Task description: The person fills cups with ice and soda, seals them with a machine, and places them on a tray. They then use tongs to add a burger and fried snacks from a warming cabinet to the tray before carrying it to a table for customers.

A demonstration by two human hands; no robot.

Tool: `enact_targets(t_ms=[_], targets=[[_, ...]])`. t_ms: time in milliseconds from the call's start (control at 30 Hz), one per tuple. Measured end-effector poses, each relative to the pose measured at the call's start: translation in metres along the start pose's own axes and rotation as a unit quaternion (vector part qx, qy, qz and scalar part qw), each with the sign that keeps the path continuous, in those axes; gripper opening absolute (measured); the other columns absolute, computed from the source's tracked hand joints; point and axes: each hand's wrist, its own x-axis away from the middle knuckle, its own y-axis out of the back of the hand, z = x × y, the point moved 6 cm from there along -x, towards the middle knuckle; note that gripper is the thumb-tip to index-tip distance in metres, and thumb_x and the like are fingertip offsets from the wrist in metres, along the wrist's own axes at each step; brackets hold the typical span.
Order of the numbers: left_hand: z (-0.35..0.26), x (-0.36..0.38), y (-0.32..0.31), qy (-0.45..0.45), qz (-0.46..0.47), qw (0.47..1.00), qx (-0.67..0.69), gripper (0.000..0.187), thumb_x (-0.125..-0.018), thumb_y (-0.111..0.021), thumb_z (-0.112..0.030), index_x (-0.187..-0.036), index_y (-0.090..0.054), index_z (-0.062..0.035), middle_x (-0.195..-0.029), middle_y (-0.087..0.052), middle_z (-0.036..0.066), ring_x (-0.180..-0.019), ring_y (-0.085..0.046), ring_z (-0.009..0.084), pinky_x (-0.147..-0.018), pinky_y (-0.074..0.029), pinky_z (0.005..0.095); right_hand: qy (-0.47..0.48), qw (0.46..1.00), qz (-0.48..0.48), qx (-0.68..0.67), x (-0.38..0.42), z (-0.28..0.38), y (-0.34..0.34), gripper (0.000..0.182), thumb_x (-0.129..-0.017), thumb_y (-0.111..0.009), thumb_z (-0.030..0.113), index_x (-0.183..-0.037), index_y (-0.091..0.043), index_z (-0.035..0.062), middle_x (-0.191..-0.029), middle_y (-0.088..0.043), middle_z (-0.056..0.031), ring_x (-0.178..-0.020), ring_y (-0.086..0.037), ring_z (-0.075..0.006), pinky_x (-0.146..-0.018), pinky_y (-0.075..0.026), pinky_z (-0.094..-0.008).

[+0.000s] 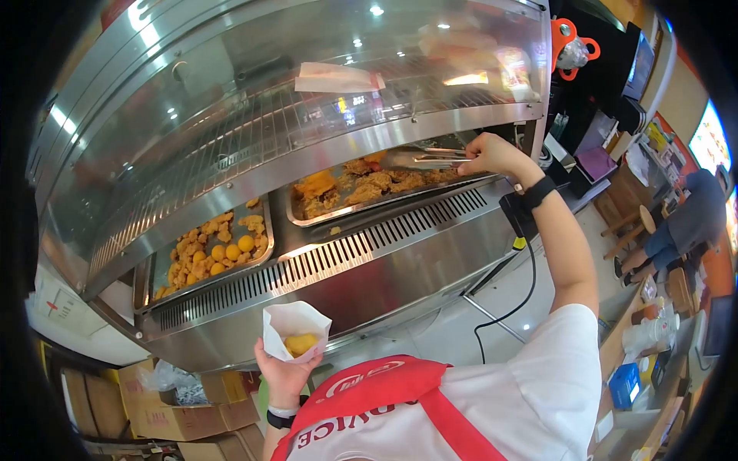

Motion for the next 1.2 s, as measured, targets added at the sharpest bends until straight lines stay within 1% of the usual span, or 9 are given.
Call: enact_targets(t_ms=[100, 233, 400, 467, 567, 733, 833, 1000, 1200], targets=[[-0.004, 0.001, 0.002, 0.0, 0.021, 1.0, 0.003, 0.063, -0.077, -0.031, -0.057, -0.126, -0.033, -0.0184, -0.126, -0.036, 0.011, -0.112, -0.036, 0.0362, -0.081, -0.035, 0.0511, 0.016, 0.99, 0.024, 0.137, 0.003, 0.014, -0.006, 0.034, -0.057, -0.071, 0.033, -0.06, -0.056, 0.0024, -0.055, -0.051, -0.0138, -0.054, -0.052, -0.0269, -0.052, -0.04, -0.034], [-0.004, -0.002, -0.013, 0.013, 0.029, 0.999, 0.006, 0.063, -0.077, -0.032, -0.056, -0.127, -0.032, -0.0179, -0.129, -0.033, 0.011, -0.115, -0.033, 0.0364, -0.085, -0.033, 0.0519, 0.114, 0.971, -0.032, 0.21, -0.007, 0.034, -0.035, 0.035, -0.061, -0.068, 0.039, -0.071, -0.06, 0.006, -0.069, -0.059, -0.0122, -0.071, -0.057, -0.0287, -0.063, -0.045, -0.0365], [-0.014, 0.0, -0.012, 0.019, 0.041, 0.999, 0.012, 0.063, -0.077, -0.033, -0.055, -0.128, -0.031, -0.0174, -0.131, -0.03, 0.011, -0.118, -0.031, 0.0356, -0.088, -0.032, 0.0524, 0.088, 0.963, -0.02, 0.255, 0.013, 0.062, -0.041, 0.028, -0.066, -0.064, 0.034, -0.076, -0.061, 0.0086, -0.078, -0.058, -0.0084, -0.075, -0.056, -0.0291, -0.065, -0.045, -0.0368], [-0.021, 0.002, -0.006, 0.012, 0.043, 0.999, 0.009, 0.062, -0.077, -0.031, -0.055, -0.127, -0.033, -0.0177, -0.129, -0.033, 0.009, -0.117, -0.033, 0.0343, -0.086, -0.033, 0.0504, 0.146, 0.937, -0.105, 0.299, 0.032, 0.075, -0.031, 0.022, -0.066, -0.065, 0.029, -0.072, -0.059, 0.0086, -0.073, -0.055, -0.0074, -0.072, -0.055, -0.0278, -0.062, -0.045, -0.0366], [-0.027, -0.001, 0.008, 0.008, 0.02, 1.0, -0.009, 0.062, -0.077, -0.029, -0.055, -0.126, -0.035, -0.018, -0.127, -0.037, 0.008, -0.114, -0.037, 0.0325, -0.084, -0.035, 0.0474, 0.19, 0.923, -0.184, 0.281, 0.055, 0.097, -0.022, 0.018, -0.065, -0.065, 0.021, -0.067, -0.054, 0.007, -0.072, -0.051, -0.0073, -0.068, -0.054, -0.0257, -0.057, -0.043, -0.0356], [-0.034, -0.01, 0.005, -0.036, -0.008, 0.999, 0.023, 0.062, -0.078, -0.026, -0.056, -0.125, -0.037, -0.0179, -0.125, -0.04, 0.007, -0.11, -0.04, 0.0312, -0.081, -0.036, 0.0456, 0.183, 0.926, -0.196, 0.265, 0.083, 0.128, -0.019, 0.019, -0.064, -0.066, 0.021, -0.066, -0.053, 0.0074, -0.075, -0.053, -0.0062, -0.067, -0.053, -0.0244, -0.056, -0.042, -0.035], [-0.041, -0.01, 0.0, -0.086, -0.012, 0.996, 0.009, 0.062, -0.078, -0.026, -0.057, -0.125, -0.036, -0.0174, -0.124, -0.041, 0.007, -0.11, -0.041, 0.0309, -0.082, -0.036, 0.0459, 0.31, 0.897, -0.206, 0.239, 0.107, 0.172, -0.019, 0.023, -0.056, -0.068, 0.016, -0.064, -0.048, 0.0076, -0.084, -0.053, -0.0055, -0.064, -0.05, -0.0219, -0.053, -0.04, -0.0337], [-0.052, -0.004, -0.013, -0.137, 0.006, 0.99, -0.019, 0.064, -0.079, -0.026, -0.058, -0.126, -0.035, -0.0155, -0.125, -0.041, 0.007, -0.111, -0.04, 0.0301, -0.087, -0.033, 0.0489, 0.374, 0.872, -0.181, 0.258, 0.128, 0.221, -0.026, 0.027, -0.051, -0.068, 0.018, -0.065, -0.047, 0.0084, -0.088, -0.053, -0.0053, -0.062, -0.048, -0.0197, -0.051, -0.037, -0.0316], [-0.048, -0.004, -0.018, -0.045, 0.106, 0.993, 0.023, 0.07, -0.077, -0.028, -0.06, -0.131, -0.027, -0.0161, -0.13, -0.034, 0.01, -0.119, -0.032, 0.0355, -0.092, -0.027, 0.0544, 0.417, 0.874, -0.138, 0.209, 0.126, 0.26, -0.039, 0.028, -0.049, -0.068, 0.018, -0.064, -0.046, 0.0073, -0.086, -0.053, -0.0058, -0.061, -0.049, -0.0214, -0.051, -0.038, -0.032]])
